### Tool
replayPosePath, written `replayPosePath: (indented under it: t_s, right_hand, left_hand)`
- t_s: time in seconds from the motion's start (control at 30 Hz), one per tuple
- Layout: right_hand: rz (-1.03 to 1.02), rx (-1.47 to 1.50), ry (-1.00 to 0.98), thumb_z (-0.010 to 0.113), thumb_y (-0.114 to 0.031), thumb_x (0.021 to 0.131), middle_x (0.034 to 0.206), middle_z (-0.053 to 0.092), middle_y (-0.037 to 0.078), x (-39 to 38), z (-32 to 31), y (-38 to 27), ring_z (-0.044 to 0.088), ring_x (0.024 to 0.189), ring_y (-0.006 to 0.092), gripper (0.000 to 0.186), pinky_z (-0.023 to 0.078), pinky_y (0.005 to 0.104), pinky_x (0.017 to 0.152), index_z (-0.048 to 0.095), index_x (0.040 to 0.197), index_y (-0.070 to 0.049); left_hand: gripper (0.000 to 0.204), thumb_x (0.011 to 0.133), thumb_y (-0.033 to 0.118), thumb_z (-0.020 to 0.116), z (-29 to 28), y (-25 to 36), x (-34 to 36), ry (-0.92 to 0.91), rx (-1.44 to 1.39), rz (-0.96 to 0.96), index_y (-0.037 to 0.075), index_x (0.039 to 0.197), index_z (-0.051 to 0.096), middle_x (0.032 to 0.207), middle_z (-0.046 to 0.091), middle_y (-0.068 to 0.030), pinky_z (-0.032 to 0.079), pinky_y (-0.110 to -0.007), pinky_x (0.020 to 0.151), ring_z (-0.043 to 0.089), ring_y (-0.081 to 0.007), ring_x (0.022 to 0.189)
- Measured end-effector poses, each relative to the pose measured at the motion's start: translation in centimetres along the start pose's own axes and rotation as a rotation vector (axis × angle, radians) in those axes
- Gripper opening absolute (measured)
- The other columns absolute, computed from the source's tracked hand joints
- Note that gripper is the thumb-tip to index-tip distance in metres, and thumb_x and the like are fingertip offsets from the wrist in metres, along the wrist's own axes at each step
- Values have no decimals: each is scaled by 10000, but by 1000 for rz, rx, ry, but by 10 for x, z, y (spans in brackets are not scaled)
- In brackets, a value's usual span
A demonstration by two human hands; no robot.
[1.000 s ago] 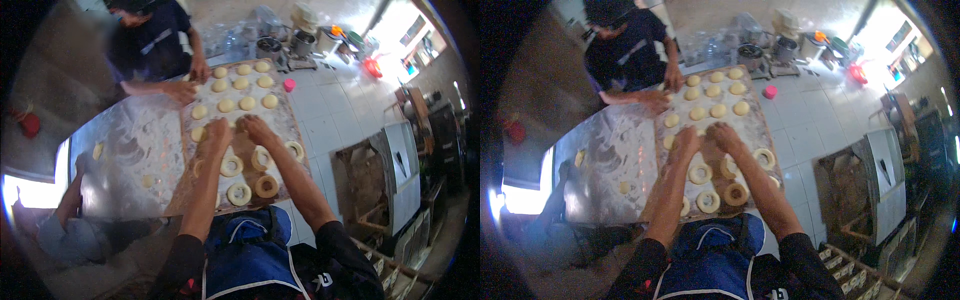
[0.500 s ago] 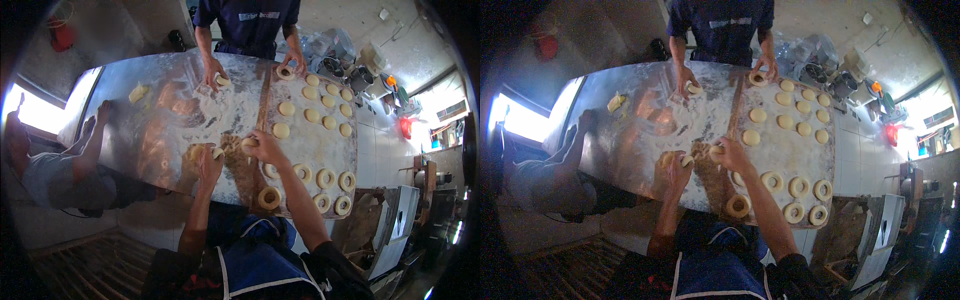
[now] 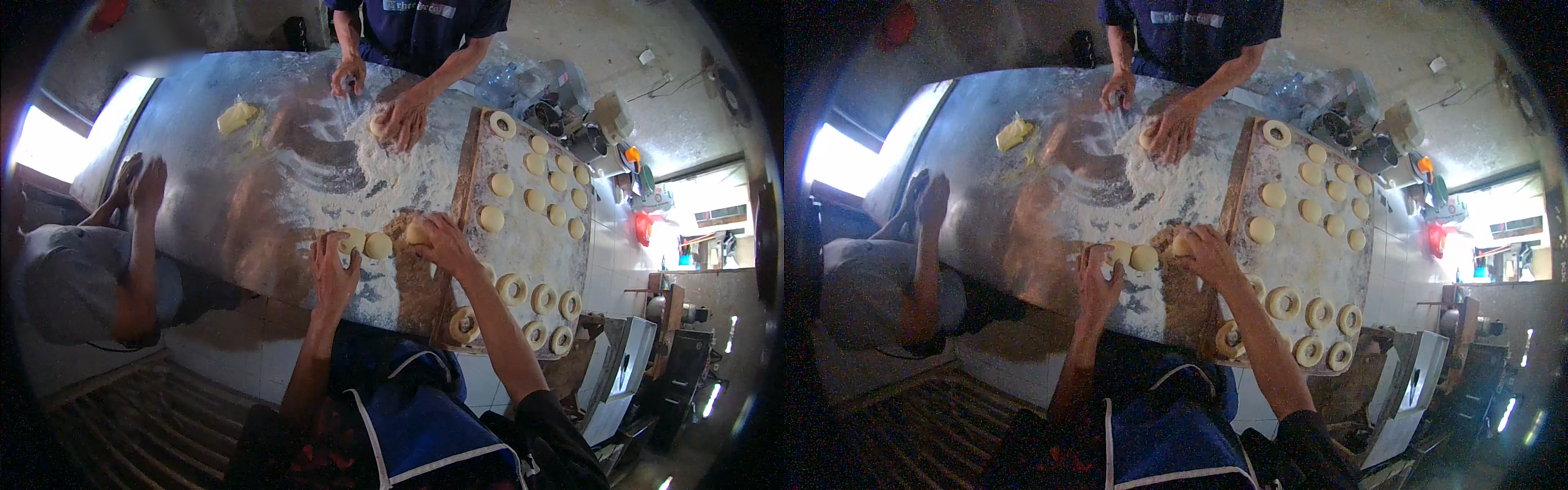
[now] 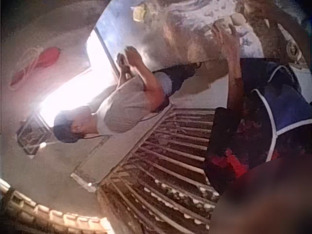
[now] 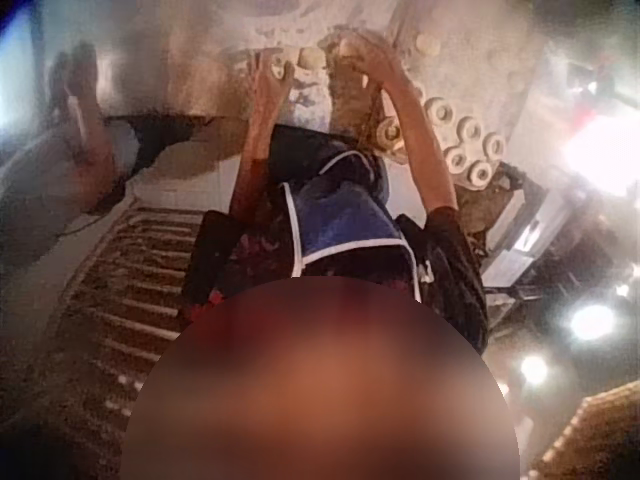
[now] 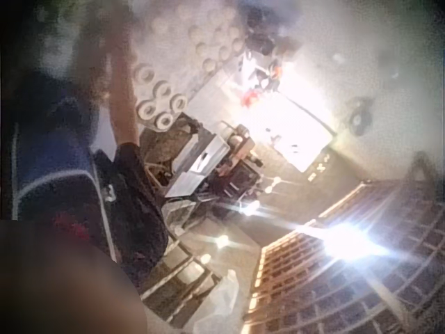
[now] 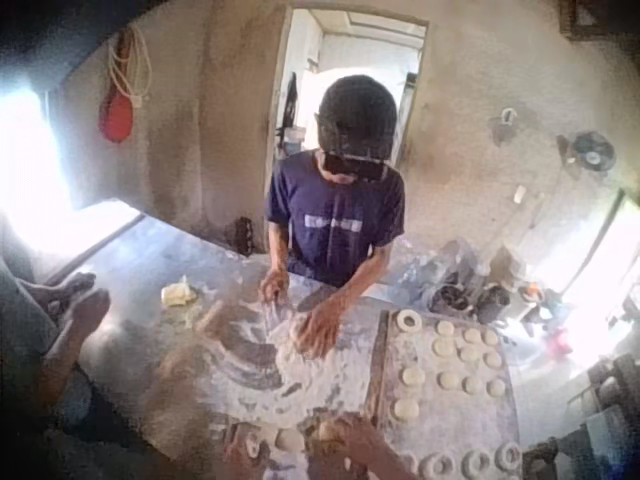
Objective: The person shapes small dough balls into rings by hand and places them on a floured metal tray. A coworker also shapes dough nearby. The person continues forming rings and arranging them in rows on the tray.
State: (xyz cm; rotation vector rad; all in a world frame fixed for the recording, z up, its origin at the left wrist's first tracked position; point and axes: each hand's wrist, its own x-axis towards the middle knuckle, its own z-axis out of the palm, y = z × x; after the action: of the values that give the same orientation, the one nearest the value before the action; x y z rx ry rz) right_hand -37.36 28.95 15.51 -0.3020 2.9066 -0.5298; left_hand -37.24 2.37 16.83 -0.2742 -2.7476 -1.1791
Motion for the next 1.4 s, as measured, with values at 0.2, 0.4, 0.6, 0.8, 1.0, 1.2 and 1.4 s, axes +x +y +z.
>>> replayPosePath:
  t_s: [0.2,0.4,0.6,0.8,1.0,1.2,1.4]
  right_hand:
    - [-38,-204,337,586,-235,901,1398,372,286,-8,26,-44,388,1282,437,687,305,538,1084,273,1439,58]
    - [253,41,362,594,-239,893,1249,475,282,-11,24,-29,472,1153,448,440,403,509,959,496,1228,29]
    - [258,699,314,704,-99,824,880,653,118,-23,7,-22,647,812,235,328,520,357,711,521,1079,-6]
    - [251,1110,413,711,3,805,942,671,116,-62,-22,-14,642,883,146,385,545,313,755,474,1107,-19]
    - [239,1038,486,738,-30,723,992,664,168,-100,-56,11,658,919,228,549,529,357,790,468,1200,9]
    - [272,955,320,680,-14,775,855,627,74,-142,-83,35,556,750,128,518,460,294,691,450,1239,-33]
    - [319,1457,360,575,-177,896,935,642,132,-175,-99,94,627,832,198,442,512,366,693,451,1283,-2]
  left_hand:
    - [294,826,70,654,-12,-1,5,9,-2,42,57,1101,549,1102,564,-151,380,-481,915,517,-348,1042]
    - [256,871,87,637,2,13,-2,-34,-168,12,38,1108,555,1118,575,-155,441,-474,889,537,-342,1062]
    - [384,888,88,645,42,44,-1,-169,-314,-7,22,1247,524,1206,578,-194,479,-422,913,575,-342,1112]
    - [324,904,169,673,71,81,-2,-375,-876,-259,-56,1133,628,996,692,-135,504,-295,793,633,-145,917]
    - [305,895,134,669,95,131,-18,-325,-657,-19,-43,1136,607,989,656,-103,508,-304,775,619,-143,901]
    - [333,905,19,620,141,186,-48,-183,-1360,-391,70,1211,499,1106,600,-75,510,-318,821,603,-159,1000]
    - [444,897,74,623,173,225,-64,-570,-1182,-141,96,1294,427,1215,566,-68,533,-360,832,598,-229,1058]
